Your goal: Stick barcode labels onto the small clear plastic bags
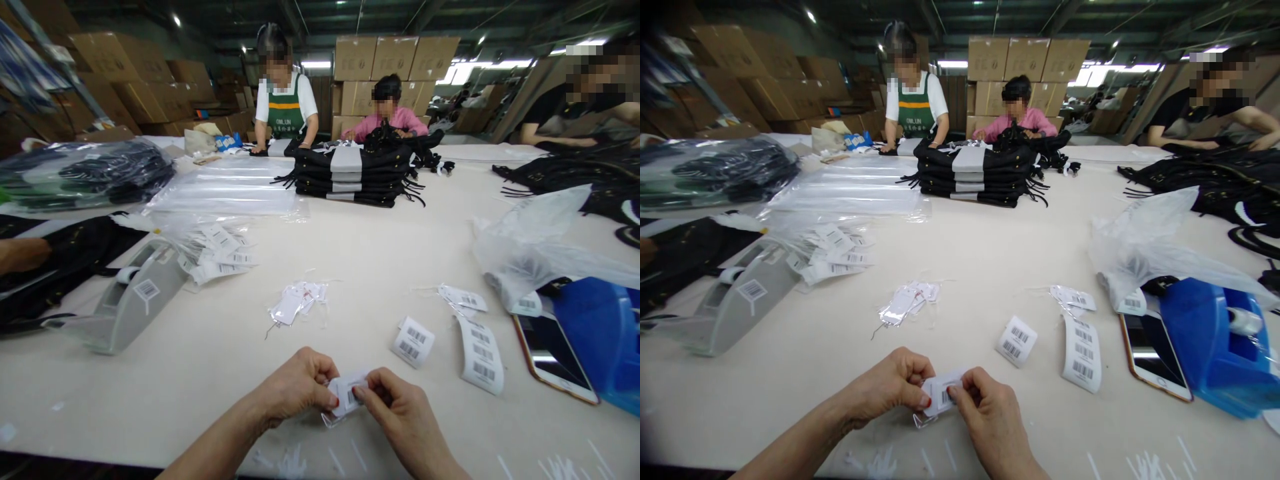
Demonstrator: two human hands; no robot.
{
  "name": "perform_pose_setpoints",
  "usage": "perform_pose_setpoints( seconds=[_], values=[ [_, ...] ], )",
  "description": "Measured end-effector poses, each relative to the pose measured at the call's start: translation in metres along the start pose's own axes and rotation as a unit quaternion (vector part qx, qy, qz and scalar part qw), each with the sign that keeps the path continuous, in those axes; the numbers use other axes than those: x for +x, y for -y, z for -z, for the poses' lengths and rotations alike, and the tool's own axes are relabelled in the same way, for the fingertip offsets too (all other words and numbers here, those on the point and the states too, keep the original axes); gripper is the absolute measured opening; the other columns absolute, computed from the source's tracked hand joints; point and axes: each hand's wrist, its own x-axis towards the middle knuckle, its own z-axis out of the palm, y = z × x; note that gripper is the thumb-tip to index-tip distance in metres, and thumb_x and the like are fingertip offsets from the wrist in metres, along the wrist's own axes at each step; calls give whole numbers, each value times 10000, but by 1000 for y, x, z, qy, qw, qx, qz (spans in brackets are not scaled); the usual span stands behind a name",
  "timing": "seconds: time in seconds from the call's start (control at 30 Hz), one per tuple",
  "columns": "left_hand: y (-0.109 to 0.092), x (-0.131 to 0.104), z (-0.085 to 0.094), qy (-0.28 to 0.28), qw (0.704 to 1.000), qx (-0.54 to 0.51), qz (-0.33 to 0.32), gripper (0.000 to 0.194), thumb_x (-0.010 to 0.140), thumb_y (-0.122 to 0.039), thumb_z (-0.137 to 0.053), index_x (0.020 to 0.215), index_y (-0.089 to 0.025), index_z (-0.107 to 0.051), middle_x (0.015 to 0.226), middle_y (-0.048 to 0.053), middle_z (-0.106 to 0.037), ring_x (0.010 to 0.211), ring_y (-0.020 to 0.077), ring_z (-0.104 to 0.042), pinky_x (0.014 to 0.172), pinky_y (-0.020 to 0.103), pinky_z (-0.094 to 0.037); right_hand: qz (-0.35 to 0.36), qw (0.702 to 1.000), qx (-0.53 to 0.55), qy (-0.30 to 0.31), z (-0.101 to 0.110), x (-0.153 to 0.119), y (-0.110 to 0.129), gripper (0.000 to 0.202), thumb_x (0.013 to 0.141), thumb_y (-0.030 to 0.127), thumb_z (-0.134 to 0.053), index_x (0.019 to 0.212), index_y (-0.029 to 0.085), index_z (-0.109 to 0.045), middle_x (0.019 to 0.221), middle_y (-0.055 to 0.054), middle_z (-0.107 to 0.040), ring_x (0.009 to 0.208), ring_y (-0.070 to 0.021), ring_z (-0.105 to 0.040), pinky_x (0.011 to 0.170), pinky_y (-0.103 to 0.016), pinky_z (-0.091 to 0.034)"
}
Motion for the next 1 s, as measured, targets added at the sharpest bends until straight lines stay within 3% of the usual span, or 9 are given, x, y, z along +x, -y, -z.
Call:
perform_pose_setpoints(
  seconds=[0.2, 0.3, 0.43, 0.53, 0.6, 0.7, 0.8, 0.9, 1.0],
  values=[
    [4, -3, -2, -8, 1000, -12, 13, 147, 449, -147, -630, 587, -107, -601, 476, -5, -590, 405, 82, -467, 424, 183, -316, -61, 995, -58, -48, 2, 0, -5, 238, 672, 408, -617, 766, 211, -522, 526, 42, -554, 524, -156, -515, 514, -255, -335],
    [5, -5, -4, -13, 998, -56, 26, 177, 430, -148, -656, 591, -105, -597, 503, 13, -614, 420, 93, -491, 439, 190, -358, -61, 996, 54, -42, 0, -3, -6, 263, 659, 424, -632, 752, 200, -530, 603, 22, -586, 569, -150, -533, 542, -249, -387],
    [7, -5, -13, -9, 996, -88, 13, 180, 429, -148, -669, 585, -103, -590, 497, 21, -616, 418, 100, -500, 448, 199, -375, -89, 959, 265, -44, -12, -10, 0, 293, 631, 436, -655, 724, 183, -539, 591, 31, -577, 557, -131, -516, 509, -223, -395],
    [9, -3, -21, -5, 997, -79, 9, 173, 447, -155, -663, 598, -111, -590, 495, 10, -610, 420, 97, -498, 445, 195, -364, -125, 946, 284, -95, -18, -13, 5, 336, 556, 435, -714, 616, 185, -496, 473, 70, -487, 462, -99, -431, 432, -204, -333],
    [11, -1, -25, -10, 998, -68, 5, 173, 451, -161, -659, 602, -111, -592, 496, 4, -606, 416, 91, -487, 440, 190, -349, -129, 938, 300, -114, -18, -13, 5, 353, 579, 464, -693, 574, 182, -481, 460, 67, -472, 450, -94, -415, 418, -203, -316],
    [12, 1, -27, -36, 997, -72, -4, 175, 439, -158, -662, 588, -104, -589, 486, 0, -596, 419, 80, -471, 434, 178, -322, -128, 926, 343, -96, -17, -13, 0, 349, 636, 489, -644, 589, 172, -506, 484, 45, -507, 462, -100, -436, 426, -207, -334],
    [15, 3, -28, -61, 994, -93, 0, 183, 423, -153, -666, 576, -103, -578, 472, 4, -592, 404, 83, -462, 426, 185, -323, -113, 931, 333, -103, -19, -16, -6, 328, 591, 426, -698, 740, 177, -545, 563, 27, -579, 522, -131, -502, 480, -230, -403],
    [17, 4, -27, -49, 992, -113, 5, 201, 411, -145, -670, 584, -104, -575, 505, 25, -621, 417, 101, -494, 441, 200, -353, -102, 932, 335, -95, -21, -20, -9, 430, 542, 368, -738, 874, 191, -530, 632, 15, -619, 575, -155, -542, 531, -255, -441],
    [17, 4, -26, -45, 994, -103, 4, 201, 414, -135, -669, 589, -101, -575, 507, 23, -621, 436, 96, -505, 452, 188, -341, -109, 911, 395, -51, -18, -23, -9, 489, 517, 332, -763, 920, 193, -522, 661, 14, -632, 588, -140, -548, 544, -240, -437]
  ],
)
